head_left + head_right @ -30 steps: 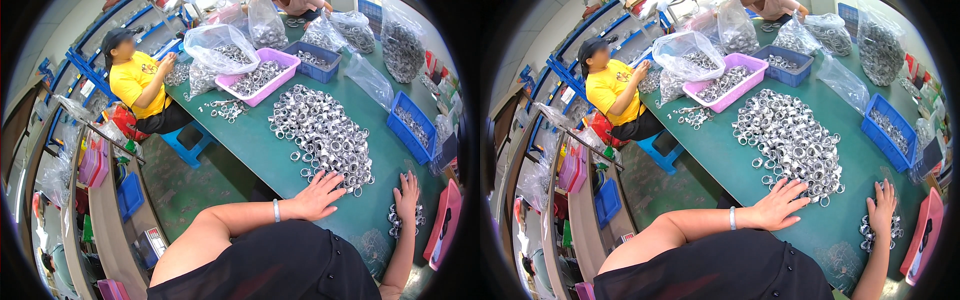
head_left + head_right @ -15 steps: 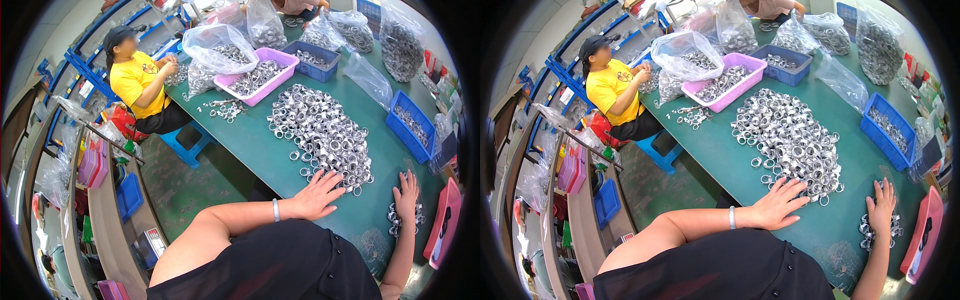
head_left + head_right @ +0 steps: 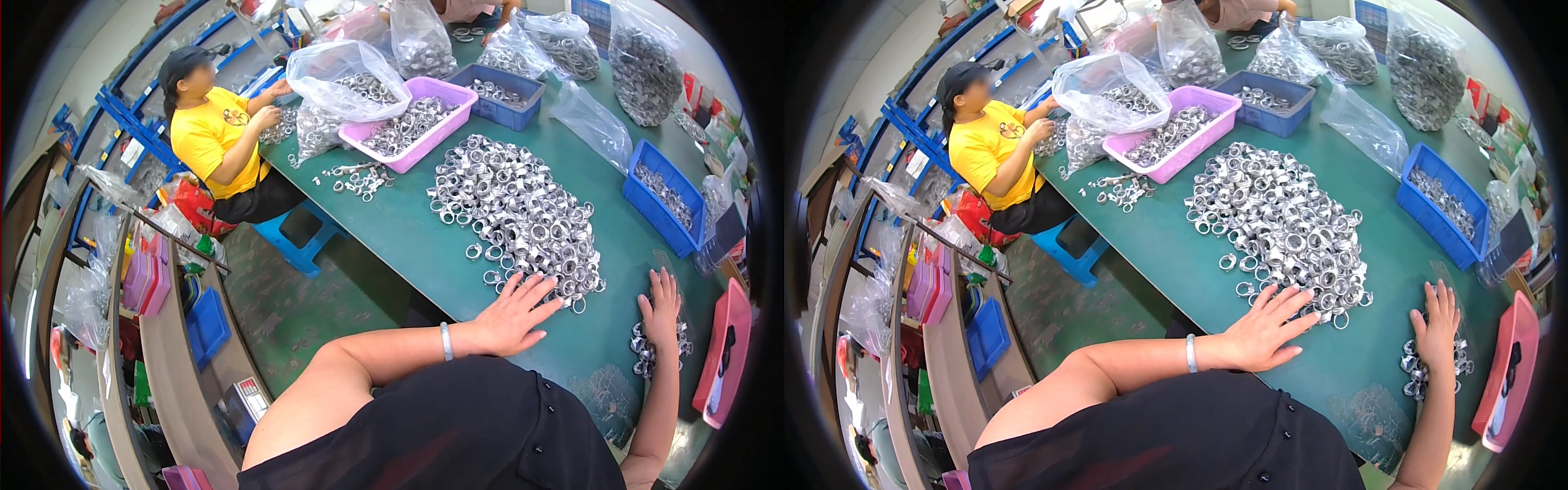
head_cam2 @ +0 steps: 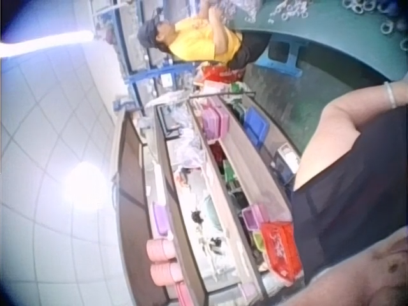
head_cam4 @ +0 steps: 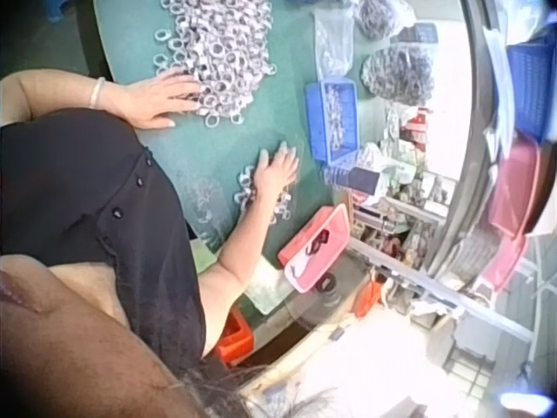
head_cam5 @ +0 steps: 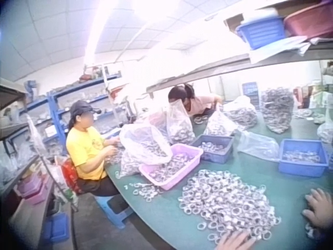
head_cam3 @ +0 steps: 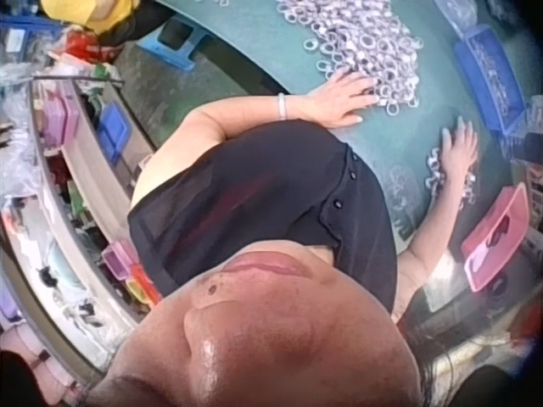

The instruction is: The person sorts through a large pile of metal rings on a table, picking them up individually or in small groups and placing them into a separate pile.

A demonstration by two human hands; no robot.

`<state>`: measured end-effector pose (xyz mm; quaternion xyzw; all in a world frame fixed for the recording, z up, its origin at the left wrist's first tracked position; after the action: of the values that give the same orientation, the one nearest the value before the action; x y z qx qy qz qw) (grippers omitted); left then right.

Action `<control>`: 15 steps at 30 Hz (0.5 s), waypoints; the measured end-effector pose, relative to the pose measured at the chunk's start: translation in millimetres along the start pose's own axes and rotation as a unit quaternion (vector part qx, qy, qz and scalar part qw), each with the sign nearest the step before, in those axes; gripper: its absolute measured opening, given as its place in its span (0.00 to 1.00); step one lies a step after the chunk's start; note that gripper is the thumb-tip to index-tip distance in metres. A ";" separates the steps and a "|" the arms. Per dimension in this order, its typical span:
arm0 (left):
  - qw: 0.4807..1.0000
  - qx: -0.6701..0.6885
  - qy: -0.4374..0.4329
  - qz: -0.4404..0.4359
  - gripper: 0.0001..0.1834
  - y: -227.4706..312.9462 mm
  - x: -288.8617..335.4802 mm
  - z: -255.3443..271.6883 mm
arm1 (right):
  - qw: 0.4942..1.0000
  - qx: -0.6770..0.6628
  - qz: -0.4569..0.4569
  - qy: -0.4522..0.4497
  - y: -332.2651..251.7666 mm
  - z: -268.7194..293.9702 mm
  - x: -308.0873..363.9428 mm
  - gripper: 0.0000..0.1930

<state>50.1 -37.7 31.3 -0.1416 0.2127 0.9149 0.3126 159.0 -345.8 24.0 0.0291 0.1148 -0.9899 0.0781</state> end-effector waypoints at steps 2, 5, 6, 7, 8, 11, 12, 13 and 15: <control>1.000 0.001 0.003 -0.004 0.35 -0.4 -0.5 0.7 | 1.000 -0.001 0.003 -0.002 0.6 1.2 -2.1 0.29; 0.999 0.008 0.028 -0.017 0.34 -0.2 -0.3 5.3 | 1.000 -0.014 0.014 0.000 -0.9 8.0 -3.2 0.29; 0.999 -0.002 0.039 -0.022 0.33 -0.7 1.8 7.8 | 1.000 -0.022 0.015 0.003 -5.5 11.5 -5.1 0.29; 0.998 -0.008 0.051 -0.030 0.33 0.6 2.6 11.9 | 1.000 -0.027 0.012 0.007 -6.7 16.5 -4.9 0.29; 0.998 -0.002 0.061 -0.035 0.32 0.6 3.7 16.8 | 0.999 -0.030 0.018 0.015 -5.6 20.8 -4.2 0.30; 0.992 -0.010 0.103 -0.070 0.30 2.6 -10.0 62.7 | 0.996 -0.048 0.033 0.074 4.1 53.5 1.8 0.29; 0.989 0.003 0.125 -0.073 0.29 1.4 -18.5 92.0 | 0.988 -0.074 0.060 0.117 -0.3 77.9 6.0 0.28; 0.983 -0.006 0.161 -0.091 0.28 6.2 -29.8 129.2 | 0.970 -0.101 0.124 0.184 3.9 108.6 16.4 0.24; 0.957 -0.111 0.237 -0.123 0.28 13.0 -38.1 212.0 | 0.943 -0.197 0.109 0.243 -29.5 179.6 32.1 0.23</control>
<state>44.2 34.8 234.5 -0.4127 0.1590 0.8277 0.3455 115.4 -363.9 202.7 0.2651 0.3196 -0.8956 0.1599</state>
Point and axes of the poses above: each hand's wrist, its own x-axis away from the middle knuckle, its own z-axis out of the back of the hand, y = z × x, the point moved 7 cm from there along -x, towards the middle knuckle, and after that the axes turned 7 degrees about -x, right-handed, at the moved point
